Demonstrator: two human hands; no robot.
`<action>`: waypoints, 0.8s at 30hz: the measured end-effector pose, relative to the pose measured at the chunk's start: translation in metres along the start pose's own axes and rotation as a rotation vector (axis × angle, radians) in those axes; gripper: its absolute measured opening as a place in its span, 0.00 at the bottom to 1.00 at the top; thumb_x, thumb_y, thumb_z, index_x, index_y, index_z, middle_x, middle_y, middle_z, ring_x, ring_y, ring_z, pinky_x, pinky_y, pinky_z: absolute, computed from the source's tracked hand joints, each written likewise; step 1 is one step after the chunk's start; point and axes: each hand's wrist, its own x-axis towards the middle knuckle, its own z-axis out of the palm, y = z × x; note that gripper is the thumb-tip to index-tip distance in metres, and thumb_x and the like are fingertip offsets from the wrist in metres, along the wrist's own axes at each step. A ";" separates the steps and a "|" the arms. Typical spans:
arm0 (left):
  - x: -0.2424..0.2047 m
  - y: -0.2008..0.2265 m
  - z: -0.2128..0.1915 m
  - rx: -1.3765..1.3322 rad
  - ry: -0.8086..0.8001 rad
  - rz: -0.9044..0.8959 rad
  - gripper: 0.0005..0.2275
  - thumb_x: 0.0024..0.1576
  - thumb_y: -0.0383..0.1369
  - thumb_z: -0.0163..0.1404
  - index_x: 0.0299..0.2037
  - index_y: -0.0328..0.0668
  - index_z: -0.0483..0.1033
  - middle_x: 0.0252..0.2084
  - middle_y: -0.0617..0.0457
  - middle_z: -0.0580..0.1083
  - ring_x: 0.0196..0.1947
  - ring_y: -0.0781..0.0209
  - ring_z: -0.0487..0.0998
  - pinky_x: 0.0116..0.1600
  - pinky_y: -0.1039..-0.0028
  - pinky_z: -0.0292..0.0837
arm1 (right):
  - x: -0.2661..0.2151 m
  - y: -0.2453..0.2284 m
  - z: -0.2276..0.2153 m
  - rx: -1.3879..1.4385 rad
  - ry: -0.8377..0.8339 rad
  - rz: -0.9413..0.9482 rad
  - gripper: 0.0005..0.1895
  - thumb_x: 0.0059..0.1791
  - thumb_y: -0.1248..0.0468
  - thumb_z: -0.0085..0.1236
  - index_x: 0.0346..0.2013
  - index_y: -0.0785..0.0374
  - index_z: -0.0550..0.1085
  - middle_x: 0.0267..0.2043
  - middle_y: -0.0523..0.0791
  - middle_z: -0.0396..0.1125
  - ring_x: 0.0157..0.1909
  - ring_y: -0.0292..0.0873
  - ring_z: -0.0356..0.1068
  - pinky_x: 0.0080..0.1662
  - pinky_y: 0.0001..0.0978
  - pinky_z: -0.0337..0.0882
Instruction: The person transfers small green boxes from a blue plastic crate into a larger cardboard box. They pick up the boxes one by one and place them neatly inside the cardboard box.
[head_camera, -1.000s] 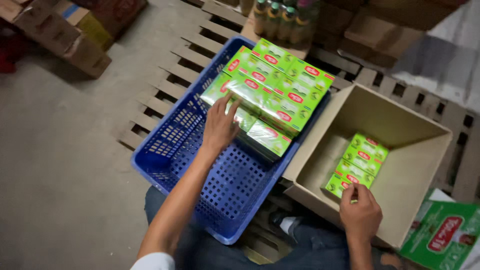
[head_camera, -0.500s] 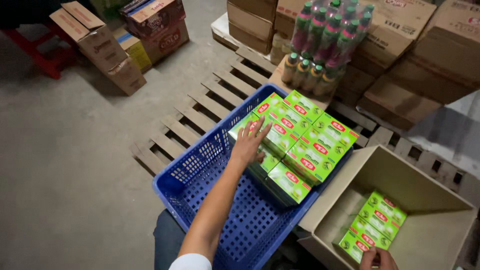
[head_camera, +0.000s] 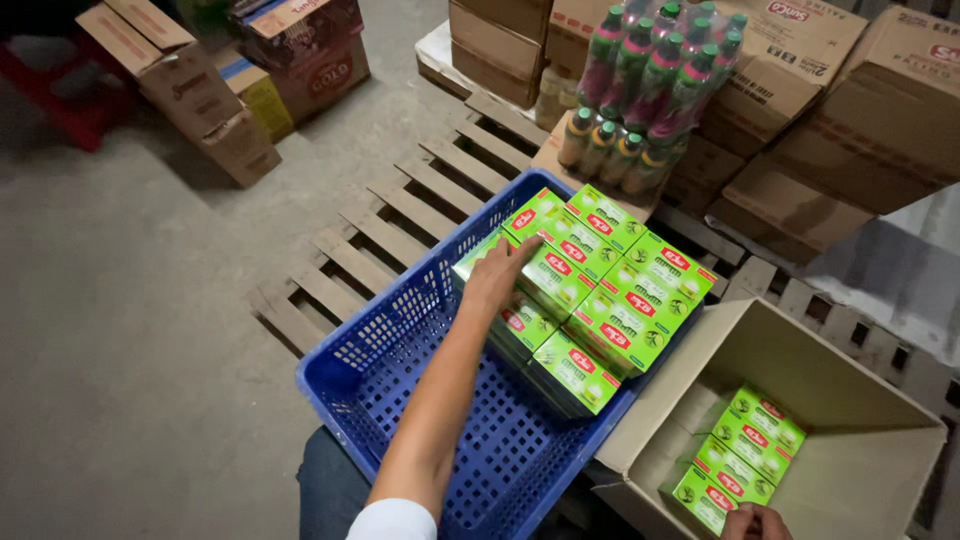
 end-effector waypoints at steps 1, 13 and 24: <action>0.002 0.002 -0.002 -0.006 -0.003 -0.002 0.49 0.54 0.26 0.69 0.82 0.73 0.50 0.53 0.40 0.64 0.38 0.35 0.74 0.44 0.42 0.70 | 0.000 -0.009 -0.007 -0.006 -0.003 -0.001 0.09 0.62 0.65 0.59 0.45 0.70 0.82 0.33 0.51 0.72 0.32 0.46 0.69 0.39 0.38 0.71; 0.024 -0.013 0.011 -0.208 0.095 0.127 0.43 0.43 0.21 0.69 0.69 0.48 0.60 0.67 0.42 0.70 0.58 0.38 0.74 0.51 0.47 0.75 | 0.005 -0.011 -0.008 -0.031 -0.012 -0.028 0.10 0.65 0.67 0.58 0.46 0.71 0.82 0.33 0.52 0.73 0.33 0.47 0.71 0.40 0.37 0.73; 0.000 -0.056 -0.007 -0.330 0.286 0.172 0.46 0.38 0.29 0.76 0.71 0.40 0.64 0.71 0.38 0.62 0.70 0.39 0.67 0.76 0.55 0.65 | 0.003 -0.098 -0.058 -0.297 -0.018 -0.148 0.10 0.65 0.60 0.58 0.47 0.57 0.85 0.39 0.42 0.78 0.41 0.43 0.77 0.49 0.39 0.78</action>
